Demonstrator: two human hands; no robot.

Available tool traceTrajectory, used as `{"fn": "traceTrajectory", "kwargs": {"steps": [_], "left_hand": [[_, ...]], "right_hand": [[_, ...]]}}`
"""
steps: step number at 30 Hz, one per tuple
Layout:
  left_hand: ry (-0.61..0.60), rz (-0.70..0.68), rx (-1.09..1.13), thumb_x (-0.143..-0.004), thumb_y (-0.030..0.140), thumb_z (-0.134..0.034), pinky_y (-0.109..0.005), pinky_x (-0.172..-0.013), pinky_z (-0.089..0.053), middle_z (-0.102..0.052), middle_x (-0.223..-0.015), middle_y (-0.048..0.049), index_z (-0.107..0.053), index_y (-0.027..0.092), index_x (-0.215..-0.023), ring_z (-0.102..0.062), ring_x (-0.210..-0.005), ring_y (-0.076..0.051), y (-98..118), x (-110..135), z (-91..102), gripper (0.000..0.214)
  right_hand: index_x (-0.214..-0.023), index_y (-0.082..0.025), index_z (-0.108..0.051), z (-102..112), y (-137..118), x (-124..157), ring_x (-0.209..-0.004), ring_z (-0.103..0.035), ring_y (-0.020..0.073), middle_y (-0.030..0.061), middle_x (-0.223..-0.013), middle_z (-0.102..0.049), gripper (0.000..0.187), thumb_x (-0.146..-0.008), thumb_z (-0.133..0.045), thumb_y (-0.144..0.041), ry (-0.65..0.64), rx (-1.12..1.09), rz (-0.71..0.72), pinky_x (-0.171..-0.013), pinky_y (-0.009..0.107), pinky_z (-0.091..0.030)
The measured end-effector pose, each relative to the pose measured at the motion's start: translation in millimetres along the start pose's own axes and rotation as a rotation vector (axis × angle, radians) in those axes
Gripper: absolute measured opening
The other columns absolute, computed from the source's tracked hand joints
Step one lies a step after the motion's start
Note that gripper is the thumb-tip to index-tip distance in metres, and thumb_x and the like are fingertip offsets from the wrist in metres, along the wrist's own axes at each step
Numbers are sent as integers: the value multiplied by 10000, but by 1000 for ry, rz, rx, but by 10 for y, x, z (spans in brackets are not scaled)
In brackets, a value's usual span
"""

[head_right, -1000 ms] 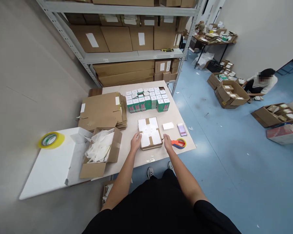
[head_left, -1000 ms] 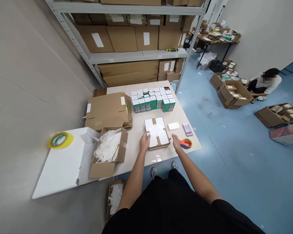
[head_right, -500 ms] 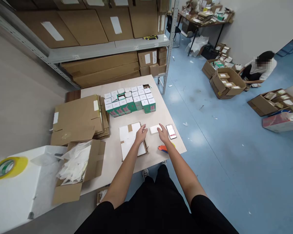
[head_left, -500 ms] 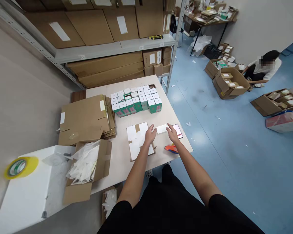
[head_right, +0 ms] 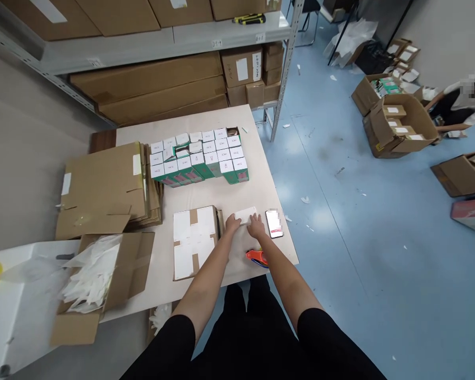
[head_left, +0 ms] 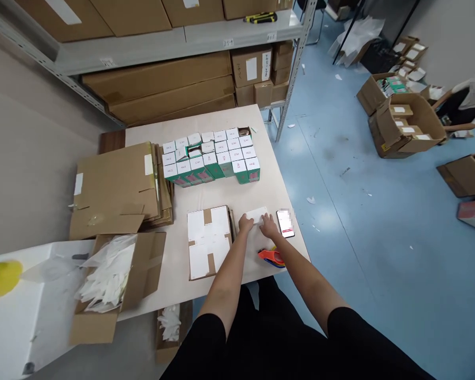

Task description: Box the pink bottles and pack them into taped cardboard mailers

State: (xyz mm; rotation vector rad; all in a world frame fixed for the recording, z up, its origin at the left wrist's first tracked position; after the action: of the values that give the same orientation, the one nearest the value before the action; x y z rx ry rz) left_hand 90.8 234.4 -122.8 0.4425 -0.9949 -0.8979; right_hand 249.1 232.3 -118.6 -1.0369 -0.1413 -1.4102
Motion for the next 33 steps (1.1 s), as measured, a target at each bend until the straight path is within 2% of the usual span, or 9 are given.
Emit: {"fn": "traceTrajectory", "kwargs": {"steps": [6, 10, 16, 18, 21, 24, 27, 31, 33], "left_hand": [[81, 191, -93, -840, 351, -758, -339, -949, -501, -723, -1294, -180, -669, 169, -1236, -692, -1180, -306, 27, -20, -22, 445], [84, 198, -206, -814, 359, -797, -317, -976, -475, -662, -1416, -169, -637, 192, -1357, -649, -1263, -291, 72, 19, -2, 590], [163, 154, -265, -876, 203, -679, -326, -917, -485, -736, -1285, -140, -644, 200, -1383, -693, -1169, -280, 171, 202, 37, 508], [187, 129, -261, -896, 187, -642, -332, -922, -482, -751, -1256, -141, -639, 194, -1403, -698, -1160, -284, 219, 297, 57, 508], [199, 83, -247, -900, 178, -622, -341, -924, -480, -768, -1203, -150, -677, 188, -1375, -705, -1135, -294, 289, 453, 131, 478], [226, 22, -201, -884, 165, -633, -352, -905, -474, -775, -1150, -161, -710, 181, -1343, -707, -1089, -305, 351, 601, 316, 465], [204, -60, -171, -852, 159, -659, -338, -837, -456, -780, -1033, -124, -769, 206, -1215, -699, -980, -285, 407, 727, 624, 382], [-31, -177, -239, -759, 188, -738, -291, -687, -370, -632, -678, -9, -703, 215, -711, -578, -704, -202, 465, 909, 1110, 66], [-84, -242, -235, -764, 251, -744, -281, -648, -311, -488, -575, 31, -549, 210, -567, -470, -624, -165, 486, 1030, 1343, 281]], "right_hand": [[-1665, -174, -302, 4, 2, 15, -1648, -68, 337, 118, -1767, -189, 687, -999, -470, -201, -23, 145, 55, -1246, 515, -324], [-1661, -204, -319, 64, 29, 21, -1646, -89, 331, 83, -1762, -228, 700, -980, -477, -181, -48, 156, 97, -1228, 492, -362], [-1640, -212, -371, 85, 127, 45, -1641, -114, 350, 80, -1727, -329, 744, -915, -514, -125, -23, 82, 114, -1233, 522, -362], [-1608, -201, -431, 97, 155, 81, -1629, -185, 338, 100, -1669, -435, 710, -908, -521, -133, 30, 0, 124, -1227, 505, -377], [-1517, -211, -552, 159, 176, 179, -1519, -428, 302, 108, -1538, -584, 614, -906, -516, -171, 175, -161, 143, -1220, 477, -400], [-1413, -227, -634, 277, 169, 315, -1330, -613, 280, 102, -1400, -683, 530, -899, -505, -206, 309, -320, 117, -1158, 465, -469], [-1336, -230, -665, 429, 116, 453, -1243, -661, 264, 94, -1302, -730, 489, -877, -496, -215, 344, -443, 108, -1079, 440, -524], [-1281, -255, -689, 653, -63, 587, -1012, -717, 236, 69, -1294, -728, 501, -812, -518, -228, 271, -543, 165, -934, 401, -574], [-1260, -262, -708, 755, -201, 625, -845, -710, 208, 49, -1192, -753, 533, -763, -521, -217, 168, -589, 200, -849, 375, -577]]}}
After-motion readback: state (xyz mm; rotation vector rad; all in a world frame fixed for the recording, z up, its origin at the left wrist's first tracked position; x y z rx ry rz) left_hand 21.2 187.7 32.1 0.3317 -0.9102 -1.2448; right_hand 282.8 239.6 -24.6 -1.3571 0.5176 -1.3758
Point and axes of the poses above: each hand's wrist, its own x-axis away from the middle knuckle, its own z-axis out of the back of the hand, y = z × x, the point moved 1 cm from there along -x, towards the middle knuckle
